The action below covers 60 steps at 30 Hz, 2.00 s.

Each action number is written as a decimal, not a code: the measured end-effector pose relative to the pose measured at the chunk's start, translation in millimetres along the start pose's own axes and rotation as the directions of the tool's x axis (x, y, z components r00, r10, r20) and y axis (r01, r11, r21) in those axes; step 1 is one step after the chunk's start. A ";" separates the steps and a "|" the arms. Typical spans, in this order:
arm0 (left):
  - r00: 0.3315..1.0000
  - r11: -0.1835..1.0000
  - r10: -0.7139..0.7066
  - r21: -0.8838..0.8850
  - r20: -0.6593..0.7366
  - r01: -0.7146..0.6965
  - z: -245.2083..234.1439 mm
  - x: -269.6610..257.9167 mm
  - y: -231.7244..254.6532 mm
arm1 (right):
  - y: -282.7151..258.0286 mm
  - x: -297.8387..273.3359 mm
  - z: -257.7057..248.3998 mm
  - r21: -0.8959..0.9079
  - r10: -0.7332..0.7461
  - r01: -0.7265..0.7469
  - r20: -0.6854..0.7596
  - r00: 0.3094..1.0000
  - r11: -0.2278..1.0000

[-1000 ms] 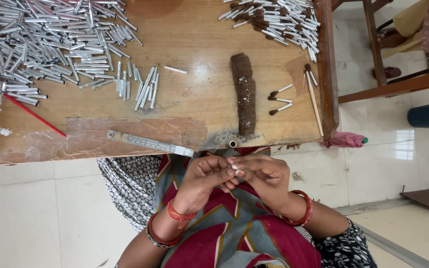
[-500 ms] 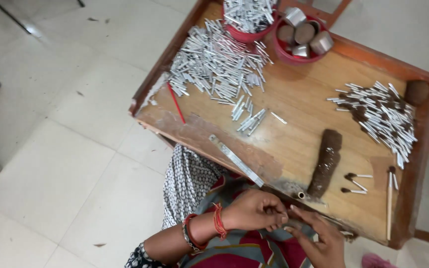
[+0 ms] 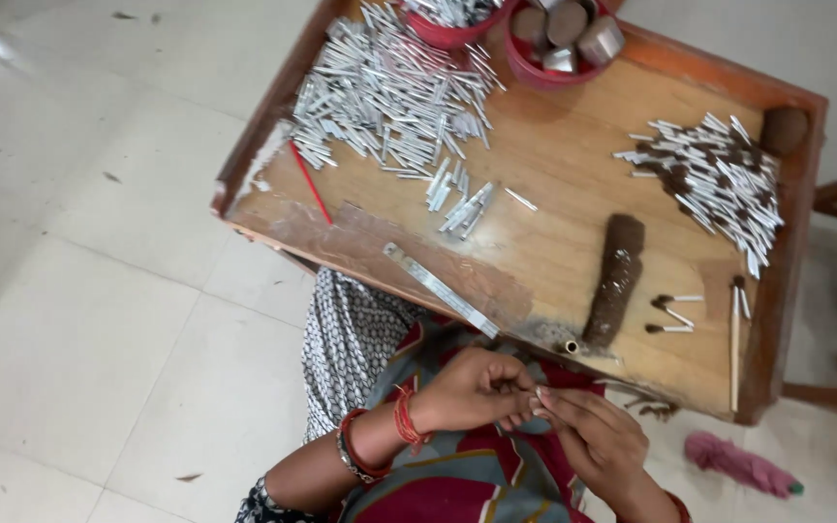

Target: Assembling cosmetic brushes by inserting ferrules into tubes and checking fit.

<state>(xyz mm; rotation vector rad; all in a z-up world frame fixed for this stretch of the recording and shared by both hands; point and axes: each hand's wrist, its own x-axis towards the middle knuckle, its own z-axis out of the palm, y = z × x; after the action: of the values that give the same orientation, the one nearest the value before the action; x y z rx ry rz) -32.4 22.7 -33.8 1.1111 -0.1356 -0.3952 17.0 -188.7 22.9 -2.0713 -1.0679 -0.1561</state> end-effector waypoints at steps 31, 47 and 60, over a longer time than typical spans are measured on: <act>0.785 -0.020 0.569 0.950 -0.244 0.310 -73.5 35.6 117.8 | 6.1 9.3 -14.7 0.046 0.075 -0.071 -0.093 0.993 0.996; 0.698 -0.029 0.697 0.966 -0.164 0.256 -47.2 15.0 117.2 | 2.7 -1.2 -12.4 0.073 0.078 -0.071 -0.096 0.992 0.995; 0.689 -0.009 0.716 0.986 -0.110 0.167 -49.8 13.8 112.6 | 3.4 -1.8 -13.1 0.058 0.115 -0.109 -0.120 0.986 0.992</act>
<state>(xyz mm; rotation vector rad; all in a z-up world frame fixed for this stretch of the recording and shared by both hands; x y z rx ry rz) 22.6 102.7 43.2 2.5730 -0.0269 0.7742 21.3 -200.0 29.1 -2.0417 -0.8703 -0.1955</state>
